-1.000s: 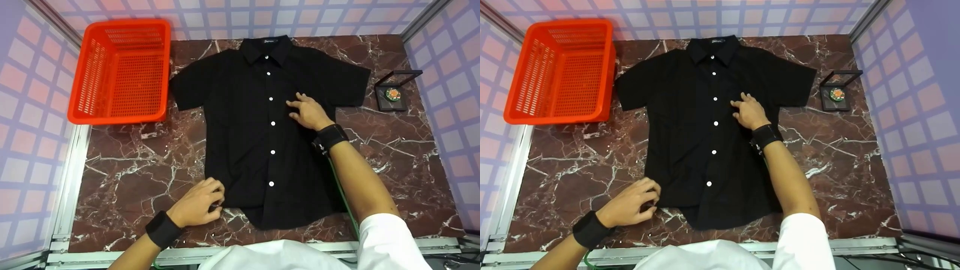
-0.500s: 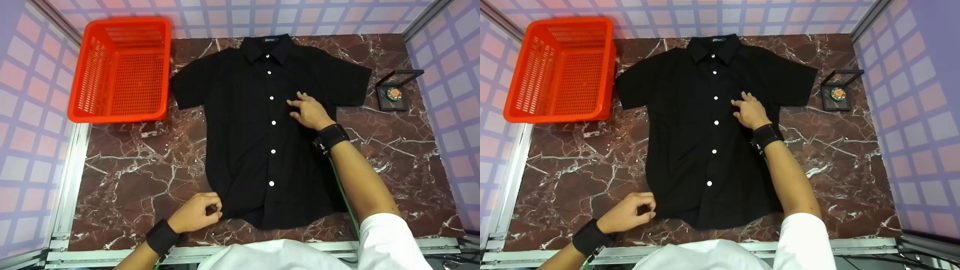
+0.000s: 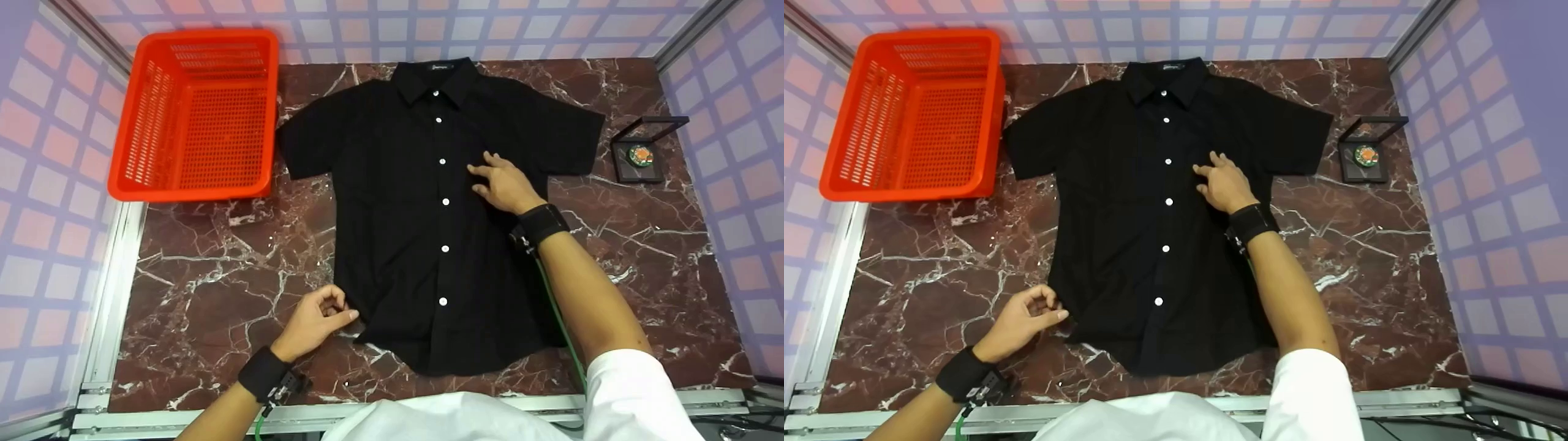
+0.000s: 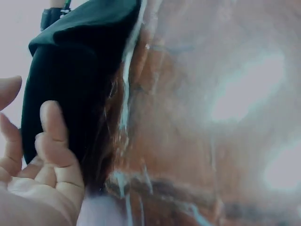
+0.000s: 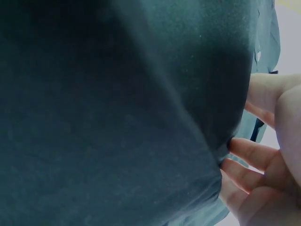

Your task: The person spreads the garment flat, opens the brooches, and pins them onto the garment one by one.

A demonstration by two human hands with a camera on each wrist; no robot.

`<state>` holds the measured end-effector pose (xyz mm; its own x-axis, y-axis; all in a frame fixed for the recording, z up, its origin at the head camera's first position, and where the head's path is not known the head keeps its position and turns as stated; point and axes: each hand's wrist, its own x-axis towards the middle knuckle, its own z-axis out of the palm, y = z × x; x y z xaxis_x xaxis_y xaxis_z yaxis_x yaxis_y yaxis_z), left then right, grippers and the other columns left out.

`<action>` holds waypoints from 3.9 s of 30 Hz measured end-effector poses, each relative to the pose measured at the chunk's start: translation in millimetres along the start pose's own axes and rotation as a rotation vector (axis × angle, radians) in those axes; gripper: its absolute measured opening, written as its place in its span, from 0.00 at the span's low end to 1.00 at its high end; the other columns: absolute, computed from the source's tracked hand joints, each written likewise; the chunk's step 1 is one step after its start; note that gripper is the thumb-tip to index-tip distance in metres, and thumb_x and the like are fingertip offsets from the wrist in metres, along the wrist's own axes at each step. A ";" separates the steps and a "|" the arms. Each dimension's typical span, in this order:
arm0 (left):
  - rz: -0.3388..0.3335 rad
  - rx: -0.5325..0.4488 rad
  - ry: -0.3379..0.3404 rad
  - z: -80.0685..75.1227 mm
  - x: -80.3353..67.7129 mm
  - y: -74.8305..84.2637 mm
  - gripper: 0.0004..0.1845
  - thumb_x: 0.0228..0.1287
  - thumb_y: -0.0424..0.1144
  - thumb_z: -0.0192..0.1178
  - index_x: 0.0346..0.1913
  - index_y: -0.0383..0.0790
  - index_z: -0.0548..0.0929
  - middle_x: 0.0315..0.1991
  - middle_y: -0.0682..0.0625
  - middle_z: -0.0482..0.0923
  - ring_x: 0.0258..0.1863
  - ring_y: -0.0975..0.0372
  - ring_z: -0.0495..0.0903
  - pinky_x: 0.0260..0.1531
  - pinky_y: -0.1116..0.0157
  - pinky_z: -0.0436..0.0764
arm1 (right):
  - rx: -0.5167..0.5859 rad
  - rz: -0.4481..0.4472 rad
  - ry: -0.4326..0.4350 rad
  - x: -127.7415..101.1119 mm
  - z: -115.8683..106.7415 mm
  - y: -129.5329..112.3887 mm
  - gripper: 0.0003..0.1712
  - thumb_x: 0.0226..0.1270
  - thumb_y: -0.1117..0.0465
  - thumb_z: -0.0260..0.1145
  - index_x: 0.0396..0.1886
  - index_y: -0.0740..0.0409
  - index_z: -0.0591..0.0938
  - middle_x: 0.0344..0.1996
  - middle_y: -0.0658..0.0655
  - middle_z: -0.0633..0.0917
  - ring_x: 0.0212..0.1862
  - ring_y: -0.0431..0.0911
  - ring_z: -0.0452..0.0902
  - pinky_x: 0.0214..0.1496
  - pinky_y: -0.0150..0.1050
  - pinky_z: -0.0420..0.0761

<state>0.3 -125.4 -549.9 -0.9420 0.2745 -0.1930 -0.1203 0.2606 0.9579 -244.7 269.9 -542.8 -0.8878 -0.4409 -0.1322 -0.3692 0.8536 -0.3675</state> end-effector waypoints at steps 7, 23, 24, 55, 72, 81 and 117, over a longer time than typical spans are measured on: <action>0.027 0.044 -0.045 -3.4 -3.1 -5.8 0.10 0.60 0.29 0.70 0.38 0.31 0.79 0.26 0.50 0.74 0.22 0.63 0.70 0.23 0.73 0.67 | -0.005 0.001 -0.006 -0.2 -0.1 0.6 0.28 0.72 0.57 0.66 0.68 0.59 0.76 0.72 0.75 0.63 0.72 0.69 0.59 0.76 0.55 0.56; 0.077 0.560 -0.156 -32.6 -10.3 -10.2 0.09 0.63 0.45 0.71 0.43 0.54 0.83 0.23 0.64 0.72 0.15 0.72 0.68 0.21 0.70 0.70 | 0.010 -0.007 -0.019 -1.0 2.3 3.7 0.28 0.74 0.57 0.64 0.71 0.57 0.74 0.73 0.75 0.60 0.74 0.69 0.54 0.76 0.56 0.54; 0.093 0.597 -0.165 -33.3 -9.5 -9.5 0.09 0.63 0.45 0.71 0.43 0.53 0.83 0.22 0.64 0.72 0.14 0.73 0.68 0.20 0.70 0.70 | 0.013 -0.018 -0.010 -1.4 2.9 4.2 0.28 0.74 0.57 0.64 0.71 0.57 0.74 0.73 0.76 0.60 0.74 0.69 0.54 0.76 0.56 0.54; 0.316 0.671 0.125 -31.9 156.0 38.5 0.14 0.68 0.39 0.64 0.54 0.41 0.84 0.50 0.47 0.81 0.52 0.55 0.78 0.56 0.57 0.75 | -0.103 0.115 0.550 -54.6 -16.8 120.9 0.20 0.79 0.60 0.50 0.53 0.72 0.80 0.54 0.74 0.79 0.61 0.69 0.69 0.67 0.61 0.65; 0.223 0.853 0.067 35.3 236.9 65.5 0.27 0.67 0.48 0.66 0.66 0.43 0.77 0.74 0.43 0.63 0.75 0.51 0.57 0.73 0.54 0.56 | 0.098 0.729 0.426 -91.8 -53.2 186.5 0.33 0.77 0.64 0.51 0.77 0.66 0.56 0.74 0.72 0.61 0.76 0.65 0.51 0.76 0.59 0.52; 0.203 0.927 -0.004 59.3 251.3 67.6 0.28 0.70 0.50 0.62 0.69 0.44 0.74 0.76 0.43 0.60 0.77 0.51 0.54 0.74 0.54 0.54 | 0.062 0.772 0.329 -82.5 -67.3 194.7 0.33 0.77 0.62 0.51 0.78 0.64 0.58 0.73 0.72 0.62 0.72 0.71 0.55 0.73 0.63 0.55; 0.053 1.238 -0.182 111.4 377.8 118.5 0.27 0.81 0.35 0.35 0.79 0.54 0.60 0.80 0.48 0.53 0.77 0.50 0.53 0.73 0.51 0.57 | 0.575 0.839 0.753 -91.4 -78.0 181.3 0.21 0.68 0.61 0.70 0.59 0.62 0.84 0.37 0.48 0.89 0.37 0.32 0.81 0.47 0.26 0.78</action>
<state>-335.0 112.3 -532.9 -0.8679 0.4091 -0.2818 0.3841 0.9124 0.1416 -252.0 486.6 -525.6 -0.7964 0.6039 -0.0318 0.3858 0.4669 -0.7957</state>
